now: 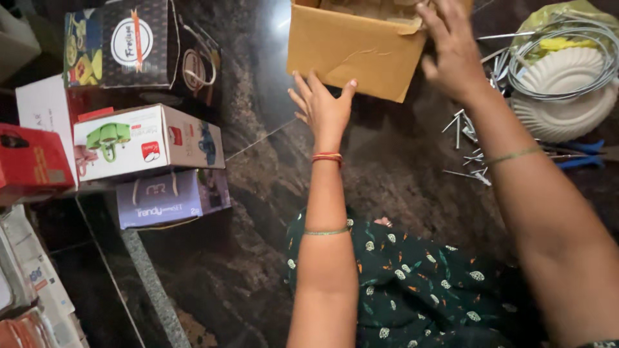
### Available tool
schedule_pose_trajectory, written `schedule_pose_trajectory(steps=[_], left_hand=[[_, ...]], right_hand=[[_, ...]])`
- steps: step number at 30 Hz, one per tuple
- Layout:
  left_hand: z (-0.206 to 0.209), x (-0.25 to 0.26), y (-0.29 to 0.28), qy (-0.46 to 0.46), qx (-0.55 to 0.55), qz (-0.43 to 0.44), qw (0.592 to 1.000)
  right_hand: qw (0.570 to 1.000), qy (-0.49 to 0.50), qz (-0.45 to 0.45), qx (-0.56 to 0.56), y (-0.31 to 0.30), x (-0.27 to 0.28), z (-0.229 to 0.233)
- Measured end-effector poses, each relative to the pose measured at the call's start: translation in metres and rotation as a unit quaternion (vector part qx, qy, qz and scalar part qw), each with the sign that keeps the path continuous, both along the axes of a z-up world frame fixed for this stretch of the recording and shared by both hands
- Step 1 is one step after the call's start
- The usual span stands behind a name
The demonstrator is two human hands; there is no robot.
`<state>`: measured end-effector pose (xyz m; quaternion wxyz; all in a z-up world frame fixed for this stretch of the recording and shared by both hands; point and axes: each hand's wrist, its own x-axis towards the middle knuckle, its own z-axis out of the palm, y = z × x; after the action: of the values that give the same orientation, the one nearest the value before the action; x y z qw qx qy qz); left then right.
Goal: The person empties a cardboard box of hardware supplies onto the floor, then sorts and arranges items including nails, wire, pliers, tape, and a glass bowl. They place some items into a separate white box and return a coil of wire to the original box.
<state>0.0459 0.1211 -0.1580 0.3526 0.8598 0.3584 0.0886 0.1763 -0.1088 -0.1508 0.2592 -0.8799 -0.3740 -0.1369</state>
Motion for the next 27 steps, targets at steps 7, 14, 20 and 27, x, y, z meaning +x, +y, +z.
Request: schedule_pose_trajectory(steps=[7,14,20,27], left_hand=[[0.024,-0.002,-0.036,-0.07,0.2,-0.027,0.977],[0.029,0.005,-0.087,-0.094,0.282,-0.197,0.934],[0.014,0.004,-0.08,-0.021,0.351,-0.173,0.92],[0.004,0.001,-0.049,-0.004,0.39,-0.148,0.909]], right_hand=[[0.991,0.046,-0.088,-0.087,-0.078,-0.047,-0.037],[0.921,0.09,-0.069,-0.372,-0.14,-0.081,-0.081],[0.916,0.03,-0.116,-0.384,-0.169,-0.073,-0.104],[0.924,-0.046,-0.171,-0.339,-0.175,-0.072,-0.136]])
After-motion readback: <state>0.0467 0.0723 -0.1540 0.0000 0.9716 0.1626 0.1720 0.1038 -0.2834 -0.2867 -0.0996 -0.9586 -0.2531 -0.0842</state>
